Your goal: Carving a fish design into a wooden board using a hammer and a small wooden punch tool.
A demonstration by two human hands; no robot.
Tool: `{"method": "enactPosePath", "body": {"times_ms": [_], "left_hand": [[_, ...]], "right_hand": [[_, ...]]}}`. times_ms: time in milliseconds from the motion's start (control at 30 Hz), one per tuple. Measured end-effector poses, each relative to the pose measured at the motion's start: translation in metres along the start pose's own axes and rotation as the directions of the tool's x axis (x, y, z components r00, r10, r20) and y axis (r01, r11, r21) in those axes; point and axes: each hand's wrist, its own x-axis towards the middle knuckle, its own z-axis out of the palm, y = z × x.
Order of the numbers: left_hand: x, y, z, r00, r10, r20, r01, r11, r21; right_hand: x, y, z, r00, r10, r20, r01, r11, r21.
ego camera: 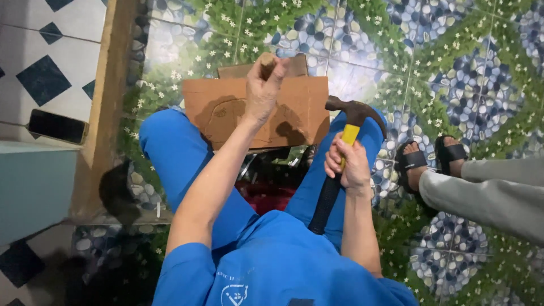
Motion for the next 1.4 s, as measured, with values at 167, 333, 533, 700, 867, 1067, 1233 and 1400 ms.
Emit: {"method": "enactPosePath", "body": {"times_ms": [167,333,533,700,867,1067,1233,1400], "left_hand": [[-0.007,0.007,0.010,0.997,-0.068,-0.027,0.069,0.997,0.017],[-0.009,0.006,0.012,0.999,-0.046,-0.015,0.047,0.999,0.009],[-0.009,0.003,0.007,0.991,-0.095,0.096,0.084,0.990,0.114],[-0.009,-0.030,0.003,0.935,-0.119,0.335,0.166,0.979,-0.115],[-0.001,-0.009,0.013,0.932,-0.128,0.340,0.109,0.991,0.075],[0.004,-0.014,0.010,0.958,-0.093,0.271,0.048,0.985,0.168],[0.009,-0.024,0.007,0.935,-0.178,0.306,0.130,0.977,0.172],[0.010,-0.017,0.008,0.928,-0.217,0.301,0.170,0.970,0.176]], "right_hand": [[0.006,0.006,0.000,0.999,0.008,0.043,-0.009,1.000,0.015],[0.006,0.006,0.007,0.999,0.020,0.046,-0.020,1.000,-0.004],[0.007,-0.007,0.020,0.998,0.069,0.003,-0.068,0.991,-0.113],[0.020,-0.080,0.055,0.998,0.006,-0.069,-0.051,0.740,-0.671],[0.052,-0.146,0.084,0.862,-0.277,0.425,0.457,0.062,-0.887],[0.067,-0.188,0.161,0.981,-0.100,0.164,0.157,-0.076,-0.985],[0.077,-0.197,0.154,0.948,-0.104,0.302,0.302,-0.016,-0.953],[0.074,-0.201,0.151,0.956,-0.066,0.286,0.284,-0.040,-0.958]]}}
